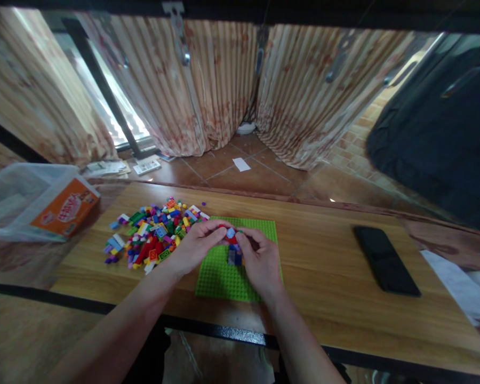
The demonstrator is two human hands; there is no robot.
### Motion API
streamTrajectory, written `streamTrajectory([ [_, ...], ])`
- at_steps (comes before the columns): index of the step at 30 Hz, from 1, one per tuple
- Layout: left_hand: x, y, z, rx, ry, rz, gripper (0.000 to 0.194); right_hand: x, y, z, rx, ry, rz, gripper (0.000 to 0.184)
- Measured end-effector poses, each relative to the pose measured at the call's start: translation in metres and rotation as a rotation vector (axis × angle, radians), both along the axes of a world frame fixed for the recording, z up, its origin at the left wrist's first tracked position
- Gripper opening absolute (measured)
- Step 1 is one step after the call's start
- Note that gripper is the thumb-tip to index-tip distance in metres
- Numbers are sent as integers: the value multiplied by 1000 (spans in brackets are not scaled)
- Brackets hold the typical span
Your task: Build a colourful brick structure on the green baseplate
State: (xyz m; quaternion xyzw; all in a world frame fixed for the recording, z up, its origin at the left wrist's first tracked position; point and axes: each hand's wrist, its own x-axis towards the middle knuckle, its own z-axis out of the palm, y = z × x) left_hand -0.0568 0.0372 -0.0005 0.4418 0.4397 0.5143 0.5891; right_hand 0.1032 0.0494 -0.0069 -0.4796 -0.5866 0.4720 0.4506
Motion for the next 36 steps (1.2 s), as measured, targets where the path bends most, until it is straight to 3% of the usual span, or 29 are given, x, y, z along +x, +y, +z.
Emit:
streamTrajectory([
  [6, 7, -1, -4, -32, -38, 75, 26, -5, 1, -3, -101, 132, -70, 28],
  [11, 12, -2, -3, -128, -219, 118, 29, -8, 1, -2, -226, 298, -120, 31],
  [16, 17, -2, 0, -322, -327, 171, 24, -10, -1, 5, -374, 474, -67, 27],
  [20, 21, -3, 2, -392, -331, 128, 35, -11, -3, 5, -356, 466, -45, 28],
  [25, 26, -9, 5, -284, -244, 93, 39, -14, -5, 2, -332, 420, -67, 30],
  [31, 26, -7, 0, -127, -38, 119, 24, -14, -4, -1, -336, 417, -53, 31],
  [36, 25, -7, -5, 10, 315, 146, 20, -10, -5, -1, -165, 110, -41, 41],
])
